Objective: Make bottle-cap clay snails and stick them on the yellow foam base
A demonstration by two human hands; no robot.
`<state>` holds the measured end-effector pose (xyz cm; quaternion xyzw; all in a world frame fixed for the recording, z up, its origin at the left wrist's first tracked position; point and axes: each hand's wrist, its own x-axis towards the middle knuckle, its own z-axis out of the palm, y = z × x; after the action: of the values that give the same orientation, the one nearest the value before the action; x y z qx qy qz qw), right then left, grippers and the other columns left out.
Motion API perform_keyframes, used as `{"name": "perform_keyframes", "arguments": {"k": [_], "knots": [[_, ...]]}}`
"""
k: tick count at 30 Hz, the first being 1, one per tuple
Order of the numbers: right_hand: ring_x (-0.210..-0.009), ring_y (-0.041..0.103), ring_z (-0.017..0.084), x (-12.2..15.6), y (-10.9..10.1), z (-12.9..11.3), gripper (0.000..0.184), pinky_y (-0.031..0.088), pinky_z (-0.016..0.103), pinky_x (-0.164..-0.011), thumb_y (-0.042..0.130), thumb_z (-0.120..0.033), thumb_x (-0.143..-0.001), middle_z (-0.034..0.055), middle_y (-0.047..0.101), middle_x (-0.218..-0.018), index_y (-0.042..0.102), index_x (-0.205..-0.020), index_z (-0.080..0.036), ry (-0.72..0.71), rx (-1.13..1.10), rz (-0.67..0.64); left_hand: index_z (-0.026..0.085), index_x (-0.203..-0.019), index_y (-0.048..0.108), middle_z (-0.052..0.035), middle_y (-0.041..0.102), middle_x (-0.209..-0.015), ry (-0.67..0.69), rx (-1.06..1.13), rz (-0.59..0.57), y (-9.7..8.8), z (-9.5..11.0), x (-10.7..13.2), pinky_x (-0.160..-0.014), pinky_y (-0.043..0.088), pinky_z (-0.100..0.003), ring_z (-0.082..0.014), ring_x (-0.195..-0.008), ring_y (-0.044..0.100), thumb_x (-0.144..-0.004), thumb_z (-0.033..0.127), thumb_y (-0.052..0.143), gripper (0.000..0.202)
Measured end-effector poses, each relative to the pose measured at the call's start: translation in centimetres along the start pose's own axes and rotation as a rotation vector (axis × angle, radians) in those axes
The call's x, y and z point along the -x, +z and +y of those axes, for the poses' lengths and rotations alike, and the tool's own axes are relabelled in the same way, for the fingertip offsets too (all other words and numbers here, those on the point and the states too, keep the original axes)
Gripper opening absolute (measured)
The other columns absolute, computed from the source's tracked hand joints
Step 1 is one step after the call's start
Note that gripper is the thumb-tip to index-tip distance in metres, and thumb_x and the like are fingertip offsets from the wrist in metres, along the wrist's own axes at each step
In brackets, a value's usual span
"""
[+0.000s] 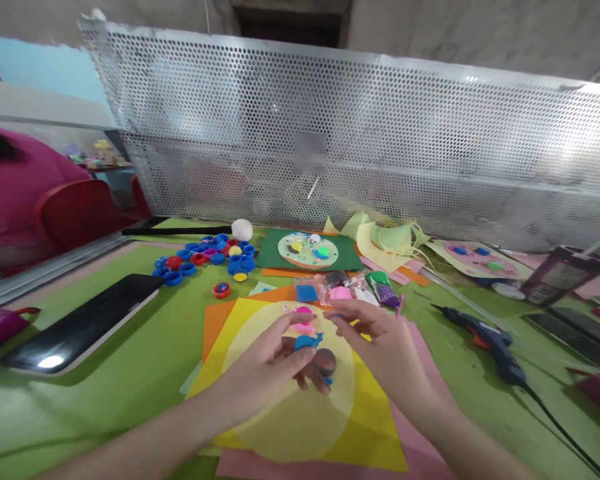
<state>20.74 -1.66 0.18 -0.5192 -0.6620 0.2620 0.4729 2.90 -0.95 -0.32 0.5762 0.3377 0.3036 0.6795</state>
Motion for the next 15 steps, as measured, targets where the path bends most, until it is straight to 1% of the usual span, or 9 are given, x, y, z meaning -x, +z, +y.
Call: {"name": "perform_keyframes", "arguments": {"k": [3, 5, 7, 10, 11, 13, 15], "knots": [[-0.067, 0.059, 0.012, -0.5, -0.2, 0.8, 0.024, 0.048, 0.023, -0.06, 0.046, -0.028, -0.084, 0.0035, 0.066, -0.092, 0.061, -0.101, -0.02, 0.005, 0.025, -0.008, 0.018, -0.126, 0.032, -0.0099, 0.07, -0.093, -0.019, 0.011, 0.008, 0.0, 0.0, -0.1, -0.065, 0.043, -0.028, -0.0166, -0.072, 0.067, -0.086, 0.035, 0.051, 0.047], [-0.063, 0.058, 0.011, -0.7, -0.2, 1.2, 0.027, 0.046, 0.022, -0.056, 0.04, -0.028, -0.086, 0.003, 0.066, -0.09, 0.058, -0.106, -0.02, 0.014, 0.046, -0.04, 0.019, -0.126, 0.035, -0.0093, 0.069, -0.096, -0.029, 0.012, 0.001, -0.1, 0.0, -0.1, -0.065, 0.043, -0.027, -0.0156, -0.073, 0.067, -0.086, 0.035, 0.051, 0.045], [-0.06, 0.057, 0.011, -0.9, -0.2, 1.2, 0.024, 0.045, 0.021, -0.053, 0.041, -0.027, -0.086, 0.0012, 0.066, -0.081, 0.059, -0.099, -0.02, 0.032, 0.087, -0.09, 0.02, -0.123, 0.041, -0.0084, 0.069, -0.097, -0.026, 0.002, -0.01, -0.1, 0.0, -0.1, -0.064, 0.043, -0.025, -0.0143, -0.073, 0.066, -0.087, 0.035, 0.05, 0.04], [-0.062, 0.058, 0.012, -1.1, -0.3, 1.2, 0.016, 0.043, 0.021, -0.055, 0.047, -0.025, -0.083, -0.0011, 0.065, -0.07, 0.061, -0.077, -0.02, 0.058, 0.195, -0.157, 0.019, -0.113, 0.05, -0.0074, 0.07, -0.093, -0.001, -0.001, -0.018, -0.1, 0.0, -0.1, -0.063, 0.042, -0.024, -0.0138, -0.072, 0.066, -0.086, 0.037, 0.05, 0.032], [-0.061, 0.058, 0.012, -1.2, -0.3, 1.3, 0.015, 0.043, 0.021, -0.055, 0.049, -0.025, -0.082, -0.0013, 0.064, -0.068, 0.061, -0.073, -0.02, 0.065, 0.243, -0.173, 0.018, -0.109, 0.051, -0.0074, 0.07, -0.09, 0.004, 0.002, -0.015, -0.1, 0.0, -0.1, -0.063, 0.042, -0.024, -0.0141, -0.071, 0.066, -0.085, 0.039, 0.051, 0.032], [-0.06, 0.057, 0.014, -1.4, -0.4, 1.6, 0.012, 0.042, 0.024, -0.056, 0.052, -0.022, -0.08, -0.0006, 0.065, -0.068, 0.061, -0.071, -0.02, 0.071, 0.347, -0.196, 0.016, -0.104, 0.051, -0.007, 0.071, -0.082, 0.001, 0.03, -0.007, 0.0, 0.0, -0.1, -0.063, 0.043, -0.025, -0.015, -0.068, 0.067, -0.082, 0.043, 0.055, 0.035], [-0.064, 0.059, 0.016, -1.6, -0.5, 2.1, 0.012, 0.042, 0.026, -0.059, 0.053, -0.016, -0.077, 0.0015, 0.067, -0.074, 0.063, -0.071, -0.02, 0.069, 0.444, -0.217, 0.016, -0.097, 0.051, -0.0061, 0.072, -0.074, 0.004, 0.081, -0.021, 0.1, 0.1, -0.1, -0.063, 0.045, -0.026, -0.0161, -0.064, 0.067, -0.079, 0.047, 0.057, 0.036]]}}
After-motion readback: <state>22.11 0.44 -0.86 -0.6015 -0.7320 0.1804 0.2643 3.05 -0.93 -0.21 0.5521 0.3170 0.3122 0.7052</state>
